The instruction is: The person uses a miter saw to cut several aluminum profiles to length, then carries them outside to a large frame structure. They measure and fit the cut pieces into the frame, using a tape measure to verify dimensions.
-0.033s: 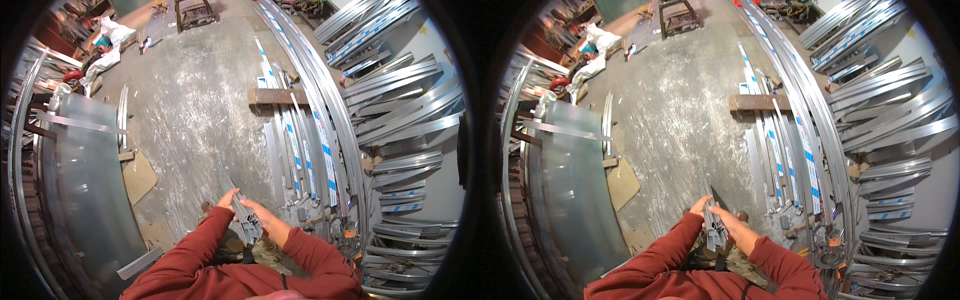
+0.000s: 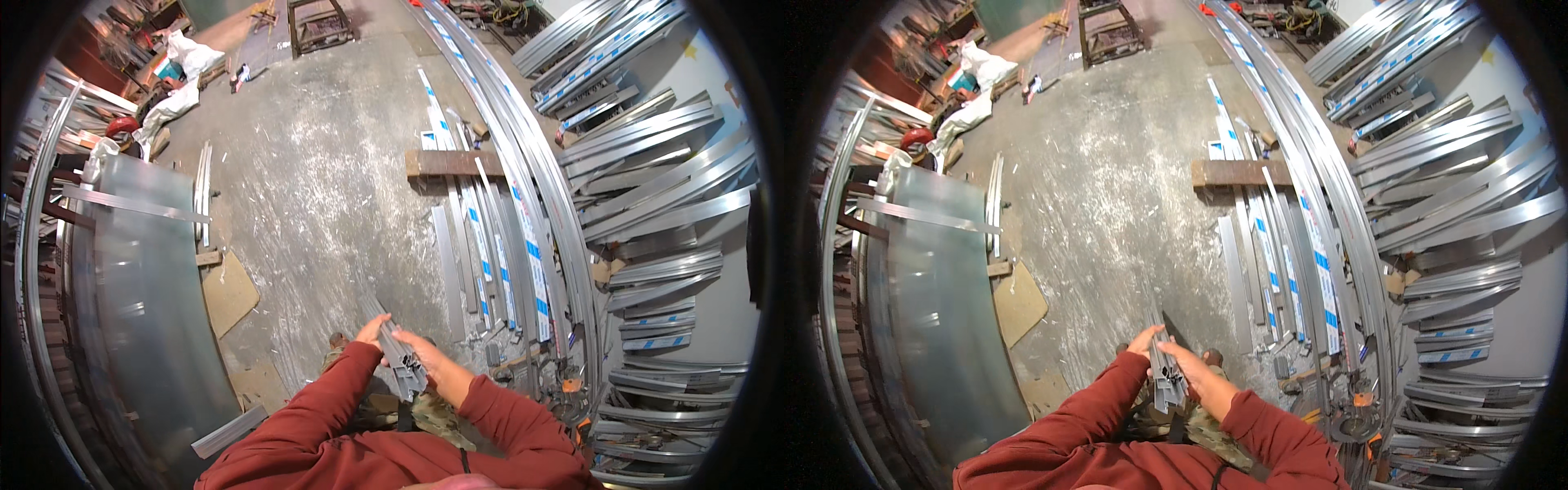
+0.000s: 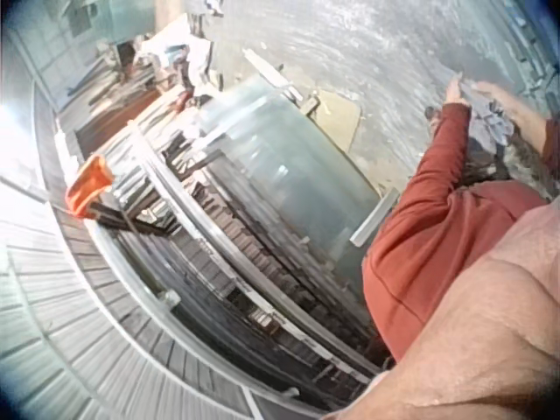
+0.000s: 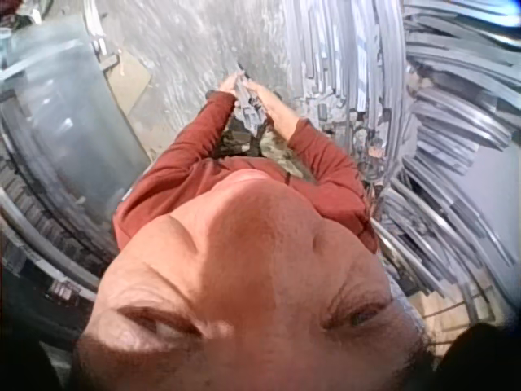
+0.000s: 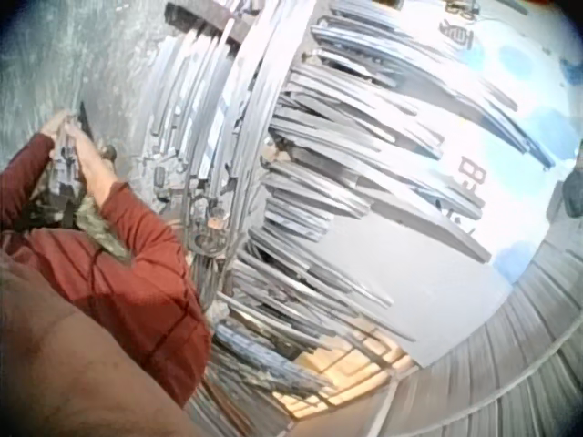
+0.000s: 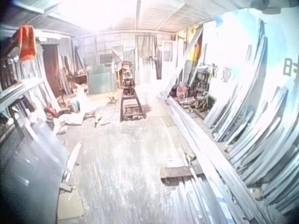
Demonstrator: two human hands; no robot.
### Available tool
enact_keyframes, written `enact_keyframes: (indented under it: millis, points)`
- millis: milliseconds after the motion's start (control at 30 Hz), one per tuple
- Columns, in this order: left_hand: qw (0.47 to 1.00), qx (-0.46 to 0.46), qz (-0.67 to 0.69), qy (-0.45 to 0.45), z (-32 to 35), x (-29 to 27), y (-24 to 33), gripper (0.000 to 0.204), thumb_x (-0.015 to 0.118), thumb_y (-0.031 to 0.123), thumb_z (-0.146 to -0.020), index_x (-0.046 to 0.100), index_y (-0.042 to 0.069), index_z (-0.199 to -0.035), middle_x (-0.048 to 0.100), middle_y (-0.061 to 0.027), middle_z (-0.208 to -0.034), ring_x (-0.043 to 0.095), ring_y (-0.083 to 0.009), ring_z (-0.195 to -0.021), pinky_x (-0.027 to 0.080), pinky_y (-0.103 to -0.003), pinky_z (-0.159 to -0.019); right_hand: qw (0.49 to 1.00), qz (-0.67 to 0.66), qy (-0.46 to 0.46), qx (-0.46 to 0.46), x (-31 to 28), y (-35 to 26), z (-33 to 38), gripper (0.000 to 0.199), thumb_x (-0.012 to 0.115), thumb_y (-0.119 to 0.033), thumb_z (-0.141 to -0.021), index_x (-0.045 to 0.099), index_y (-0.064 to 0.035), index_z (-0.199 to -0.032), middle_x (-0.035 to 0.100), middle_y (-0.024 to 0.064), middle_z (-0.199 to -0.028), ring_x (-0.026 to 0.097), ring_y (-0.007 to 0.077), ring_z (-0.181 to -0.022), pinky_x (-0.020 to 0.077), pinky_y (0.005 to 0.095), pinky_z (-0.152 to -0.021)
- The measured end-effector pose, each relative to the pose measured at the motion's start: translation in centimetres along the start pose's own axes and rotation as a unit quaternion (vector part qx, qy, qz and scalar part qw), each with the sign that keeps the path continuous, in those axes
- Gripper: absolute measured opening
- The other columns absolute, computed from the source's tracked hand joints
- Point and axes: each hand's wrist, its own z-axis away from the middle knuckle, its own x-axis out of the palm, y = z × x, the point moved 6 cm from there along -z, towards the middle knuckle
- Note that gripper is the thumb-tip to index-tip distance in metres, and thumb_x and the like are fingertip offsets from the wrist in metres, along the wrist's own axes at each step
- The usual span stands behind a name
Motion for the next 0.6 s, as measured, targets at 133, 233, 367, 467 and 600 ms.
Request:
enact_keyframes:
  millis: [133,233,367,467,600]
  points:
    - [0.980,0.004,-0.180,0.079,2.2,0.8,1.3,0.047,0.060,0.045,-0.090,0.057,0.005,-0.114,0.065,-0.0196,-0.107,0.062,-0.0356,-0.096,0.050,-0.050,-0.084,0.998,-0.010,0.042,0.045,-0.8,-0.1,-3.2,0.045,0.063,-0.044,-0.090,0.058,-0.0084,-0.117,0.069,0.0134,-0.094,0.071,0.0256,-0.073,0.0592,0.0364,-0.057]
    - [0.950,-0.040,-0.308,0.011,-0.3,-0.5,3.7,0.044,0.053,0.045,-0.094,0.059,0.004,-0.109,0.066,-0.0199,-0.100,0.063,-0.0333,-0.090,0.051,-0.047,-0.079,0.993,0.060,0.075,0.072,-1.7,-1.4,-7.7,0.039,0.064,-0.042,-0.090,0.064,-0.0058,-0.105,0.070,0.0132,-0.087,0.071,0.0273,-0.071,0.0597,0.0369,-0.057]
    - [0.884,0.045,-0.424,-0.191,-6.3,-0.7,9.8,0.034,0.039,0.033,-0.102,0.062,0.008,-0.097,0.068,-0.0138,-0.077,0.061,-0.0282,-0.061,0.052,-0.036,-0.063,0.995,0.016,0.065,0.069,0.8,-4.4,-14.1,0.029,0.063,-0.031,-0.090,0.064,-0.0027,-0.096,0.069,0.0119,-0.077,0.069,0.0259,-0.063,0.0585,0.0379,-0.055]
    - [0.934,-0.040,-0.333,-0.121,-11.6,-0.7,16.8,0.034,0.043,0.035,-0.100,0.062,0.007,-0.101,0.069,-0.0120,-0.080,0.062,-0.0249,-0.063,0.052,-0.036,-0.065,0.996,0.017,0.047,0.073,7.8,-11.0,-16.9,0.023,0.063,-0.026,-0.089,0.064,-0.0028,-0.093,0.068,0.0116,-0.075,0.068,0.0252,-0.061,0.0581,0.0385,-0.054]
    - [0.920,0.031,-0.389,0.042,3.5,18.6,31.3,0.046,0.055,0.040,-0.094,0.061,0.002,-0.118,0.065,-0.0110,-0.108,0.060,-0.0165,-0.097,0.050,-0.033,-0.083,0.994,0.042,0.077,-0.066,14.5,-24.1,-17.9,0.029,0.067,-0.016,-0.086,0.057,-0.0002,-0.108,0.066,0.0112,-0.085,0.067,0.0222,-0.066,0.0570,0.0380,-0.056]
